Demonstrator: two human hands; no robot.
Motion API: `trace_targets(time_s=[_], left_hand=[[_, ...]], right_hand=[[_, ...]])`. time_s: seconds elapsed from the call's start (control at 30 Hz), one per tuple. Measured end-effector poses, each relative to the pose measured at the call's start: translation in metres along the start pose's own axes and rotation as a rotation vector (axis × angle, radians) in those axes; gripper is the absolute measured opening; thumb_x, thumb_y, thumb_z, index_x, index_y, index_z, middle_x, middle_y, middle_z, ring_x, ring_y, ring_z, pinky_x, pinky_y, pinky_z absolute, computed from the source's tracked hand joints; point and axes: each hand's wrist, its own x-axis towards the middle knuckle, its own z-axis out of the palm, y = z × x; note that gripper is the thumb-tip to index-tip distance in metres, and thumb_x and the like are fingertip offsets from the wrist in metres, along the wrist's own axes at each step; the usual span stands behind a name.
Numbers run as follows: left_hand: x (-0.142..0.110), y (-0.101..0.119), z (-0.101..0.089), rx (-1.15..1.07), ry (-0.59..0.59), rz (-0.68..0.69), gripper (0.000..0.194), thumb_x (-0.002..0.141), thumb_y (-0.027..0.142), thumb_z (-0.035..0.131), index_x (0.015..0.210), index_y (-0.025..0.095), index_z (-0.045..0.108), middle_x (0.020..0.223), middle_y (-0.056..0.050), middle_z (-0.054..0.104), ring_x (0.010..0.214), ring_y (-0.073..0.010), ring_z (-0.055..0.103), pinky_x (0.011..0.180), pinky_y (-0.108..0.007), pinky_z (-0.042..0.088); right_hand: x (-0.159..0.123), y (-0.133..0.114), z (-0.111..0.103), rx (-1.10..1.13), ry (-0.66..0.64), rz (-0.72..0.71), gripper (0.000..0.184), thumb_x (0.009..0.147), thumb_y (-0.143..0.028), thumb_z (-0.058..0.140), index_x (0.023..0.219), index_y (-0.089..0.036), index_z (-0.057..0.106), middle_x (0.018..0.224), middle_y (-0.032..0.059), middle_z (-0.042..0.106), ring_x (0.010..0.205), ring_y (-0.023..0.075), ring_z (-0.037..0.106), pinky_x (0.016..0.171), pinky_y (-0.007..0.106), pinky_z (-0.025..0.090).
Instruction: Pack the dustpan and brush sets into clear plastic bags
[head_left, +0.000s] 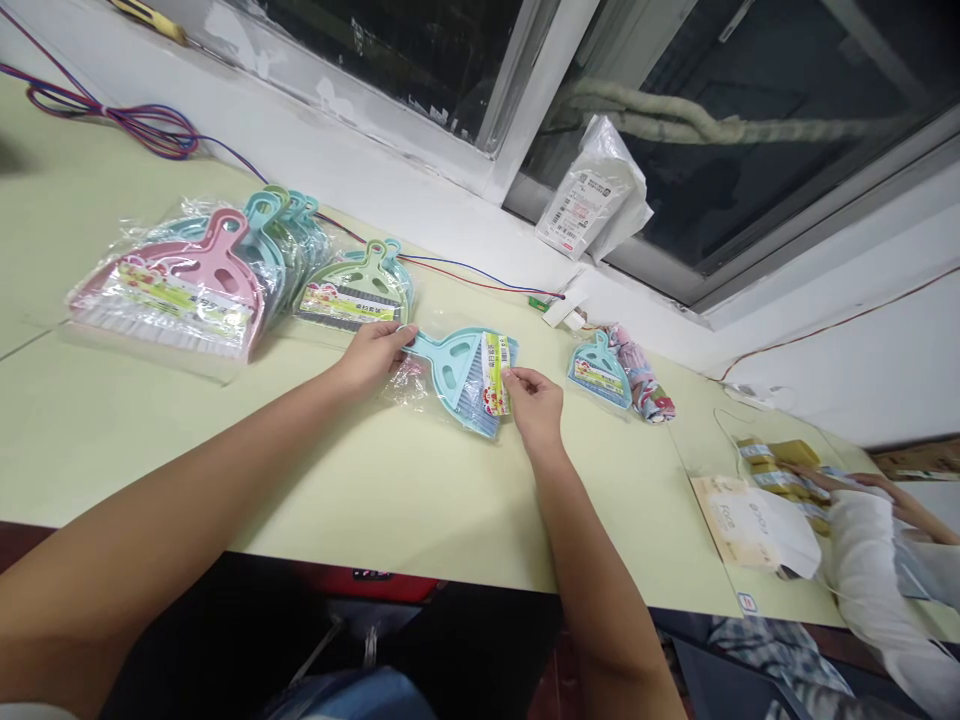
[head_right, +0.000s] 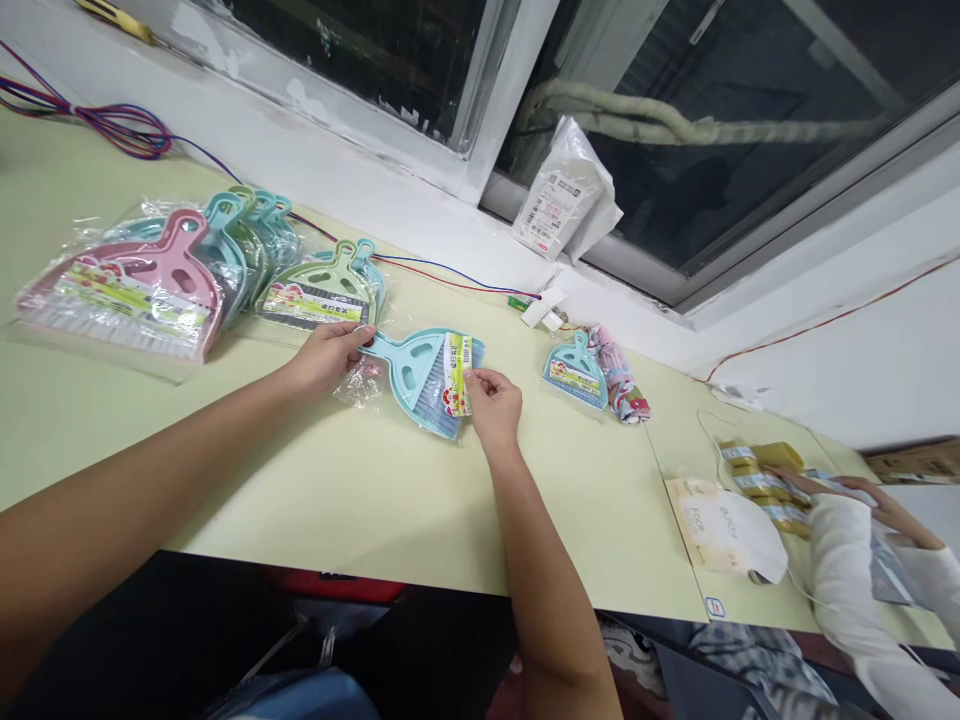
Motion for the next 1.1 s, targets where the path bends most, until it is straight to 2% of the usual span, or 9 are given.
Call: trace_targets(time_s=[0.13, 0.33, 0.53, 0.73, 1.1], left_hand=[[0.000, 0.000, 0.000, 0.002, -0.005, 0.003, 0.020, 0.086, 0.030, 0.071, 0.082, 0.011, 0.067, 0.079, -0.008, 0.070, 0.059, -0.0168, 0.069, 0.060, -0.029, 0.057], [0.000, -0.002, 0.000, -0.011, -0.004, 0.024, 0.021, 0.084, 0.030, 0.073, 0.080, 0.012, 0.066, 0.075, -0.007, 0.069, 0.058, -0.0177, 0.069, 0.058, -0.029, 0.056], [-0.001, -0.004, 0.003, 0.002, 0.004, 0.033, 0.022, 0.083, 0.031, 0.075, 0.080, 0.011, 0.066, 0.076, -0.009, 0.070, 0.060, -0.0188, 0.070, 0.057, -0.029, 0.056], [-0.001, -0.003, 0.002, -0.015, 0.022, 0.025, 0.020, 0.085, 0.030, 0.072, 0.082, 0.010, 0.068, 0.078, -0.009, 0.070, 0.062, -0.0182, 0.070, 0.060, -0.030, 0.057], [0.001, -0.009, 0.002, -0.051, 0.008, 0.054, 0.020, 0.083, 0.030, 0.074, 0.080, 0.011, 0.067, 0.077, -0.008, 0.069, 0.064, -0.0179, 0.069, 0.064, -0.032, 0.060]], right_hand=[[-0.004, -0.003, 0.004, 0.029, 0.021, 0.037, 0.037, 0.071, -0.047, 0.077, 0.087, -0.013, 0.078, 0.068, 0.0007, 0.063, 0.063, 0.0132, 0.051, 0.061, 0.028, 0.044], [-0.009, -0.011, 0.010, 0.191, 0.029, 0.215, 0.036, 0.064, -0.043, 0.083, 0.084, -0.014, 0.078, 0.082, 0.0058, 0.074, 0.075, 0.0184, 0.063, 0.066, 0.029, 0.051], [-0.010, -0.011, 0.012, 0.276, -0.008, 0.371, 0.041, 0.059, -0.043, 0.085, 0.087, -0.015, 0.078, 0.085, 0.0067, 0.077, 0.074, 0.0196, 0.067, 0.061, 0.029, 0.053], [-0.010, -0.007, 0.011, 0.321, -0.005, 0.395, 0.037, 0.059, -0.040, 0.088, 0.084, -0.015, 0.077, 0.080, 0.0059, 0.076, 0.074, 0.0203, 0.069, 0.064, 0.030, 0.056], [-0.013, -0.008, 0.015, 0.394, -0.024, 0.417, 0.036, 0.060, -0.038, 0.087, 0.085, -0.014, 0.077, 0.082, 0.0084, 0.077, 0.066, 0.0210, 0.069, 0.049, 0.029, 0.050]])
